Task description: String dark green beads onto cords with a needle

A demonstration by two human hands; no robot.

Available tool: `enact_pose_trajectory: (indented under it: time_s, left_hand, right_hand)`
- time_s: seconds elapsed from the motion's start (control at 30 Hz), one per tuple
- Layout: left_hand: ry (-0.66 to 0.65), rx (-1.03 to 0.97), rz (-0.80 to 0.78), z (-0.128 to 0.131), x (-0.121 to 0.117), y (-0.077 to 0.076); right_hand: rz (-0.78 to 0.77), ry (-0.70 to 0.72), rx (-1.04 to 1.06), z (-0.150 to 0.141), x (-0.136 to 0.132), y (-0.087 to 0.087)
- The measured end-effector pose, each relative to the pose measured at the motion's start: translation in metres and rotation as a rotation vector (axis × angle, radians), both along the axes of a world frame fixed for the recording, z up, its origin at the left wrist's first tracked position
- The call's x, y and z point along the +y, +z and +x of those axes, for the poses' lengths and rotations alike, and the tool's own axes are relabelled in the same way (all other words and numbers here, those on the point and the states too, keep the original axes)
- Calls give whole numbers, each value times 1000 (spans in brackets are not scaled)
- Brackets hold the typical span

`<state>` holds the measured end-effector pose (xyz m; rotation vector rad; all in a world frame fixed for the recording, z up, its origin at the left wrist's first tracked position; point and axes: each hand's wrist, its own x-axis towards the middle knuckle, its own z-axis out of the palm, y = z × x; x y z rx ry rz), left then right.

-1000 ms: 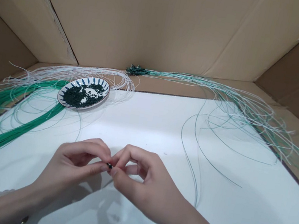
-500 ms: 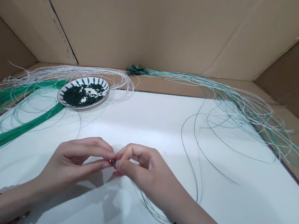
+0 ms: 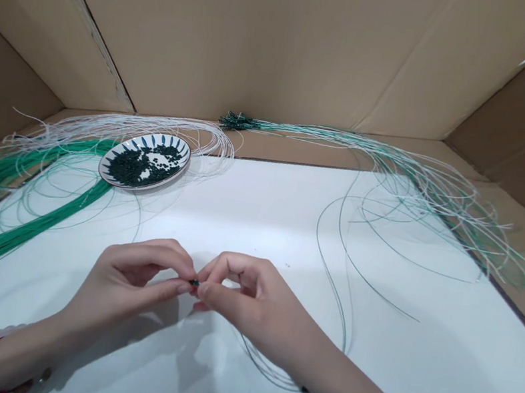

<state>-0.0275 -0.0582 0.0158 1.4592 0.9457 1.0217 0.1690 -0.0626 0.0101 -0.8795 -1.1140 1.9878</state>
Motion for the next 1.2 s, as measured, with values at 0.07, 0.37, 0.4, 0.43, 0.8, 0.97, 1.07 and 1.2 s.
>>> enact_pose_trajectory:
  time_s: [0.07,0.37,0.4,0.43,0.8,0.97,1.07,1.2]
  left_hand:
    - [0,1,-14,0,0,0]
    - [-32,-14,-16,-1,0,1]
    - [-36,-15,-18,-1,0,1]
    - [-41,-13,-20,-1,1,0]
    - [-51,-8,-73,0,-1,0]
    - [-58,-29,-95,1,0,0]
    - [-55,-32,-89,0,-1,-1]
    - [-63,-32,-77,0,-1,-2]
  right_hand:
    - [-3,0,-2,0,0,1]
    - [-16,14,-21,1,3,3]
    - [-11,17,-21,2,3,3]
    - [-6,20,-20,3,2,2]
    - [-21,34,21,5,1,-1]
    - [-23,30,29,4,1,0]
    - [-23,33,26,4,1,0]
    - [-25,31,4,3,2,1]
